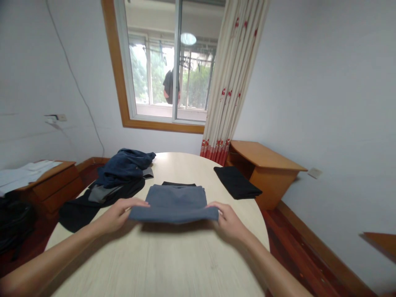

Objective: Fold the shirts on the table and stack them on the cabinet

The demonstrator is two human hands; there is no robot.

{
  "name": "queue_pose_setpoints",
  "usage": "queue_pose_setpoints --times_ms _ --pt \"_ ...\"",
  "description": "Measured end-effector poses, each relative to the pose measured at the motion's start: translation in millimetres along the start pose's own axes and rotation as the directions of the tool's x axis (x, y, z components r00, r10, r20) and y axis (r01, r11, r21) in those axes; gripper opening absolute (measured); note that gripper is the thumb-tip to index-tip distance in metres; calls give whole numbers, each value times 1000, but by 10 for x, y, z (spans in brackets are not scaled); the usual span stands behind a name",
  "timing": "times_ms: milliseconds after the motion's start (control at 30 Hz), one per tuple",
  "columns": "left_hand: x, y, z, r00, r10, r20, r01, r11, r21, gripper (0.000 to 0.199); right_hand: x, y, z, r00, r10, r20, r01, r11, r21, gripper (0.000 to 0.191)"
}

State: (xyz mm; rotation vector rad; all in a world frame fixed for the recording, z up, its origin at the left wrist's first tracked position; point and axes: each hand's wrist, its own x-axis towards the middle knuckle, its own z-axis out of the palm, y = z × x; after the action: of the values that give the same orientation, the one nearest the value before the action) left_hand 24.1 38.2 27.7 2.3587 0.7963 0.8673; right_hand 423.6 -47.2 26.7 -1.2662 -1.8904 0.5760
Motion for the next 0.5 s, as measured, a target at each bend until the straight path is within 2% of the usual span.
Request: queue_pose_setpoints --times_ms 67,133,233,300,367,500 --pt "359 -68 35 977 -137 -163 119 986 -120 39 362 59 27 984 92 -150 -80 993 82 29" --pt "642 -203 130 912 -314 -265 249 935 -251 49 660 175 110 938 265 -223 -222 955 197 42" --pt "745 -434 293 826 -512 -235 395 824 -406 66 814 394 263 900 382 -208 -328 910 252 49" --pt "619 -532 358 829 -536 -161 435 798 -417 79 730 516 337 910 376 -173 -330 912 244 56" --pt "438 -552 376 864 -493 -98 427 823 -374 85 587 585 374 926 356 -128 -316 914 254 66" --pt "232 -434 337 910 -413 -38 385 874 -297 76 421 558 348 942 336 12 -317 877 361 71"
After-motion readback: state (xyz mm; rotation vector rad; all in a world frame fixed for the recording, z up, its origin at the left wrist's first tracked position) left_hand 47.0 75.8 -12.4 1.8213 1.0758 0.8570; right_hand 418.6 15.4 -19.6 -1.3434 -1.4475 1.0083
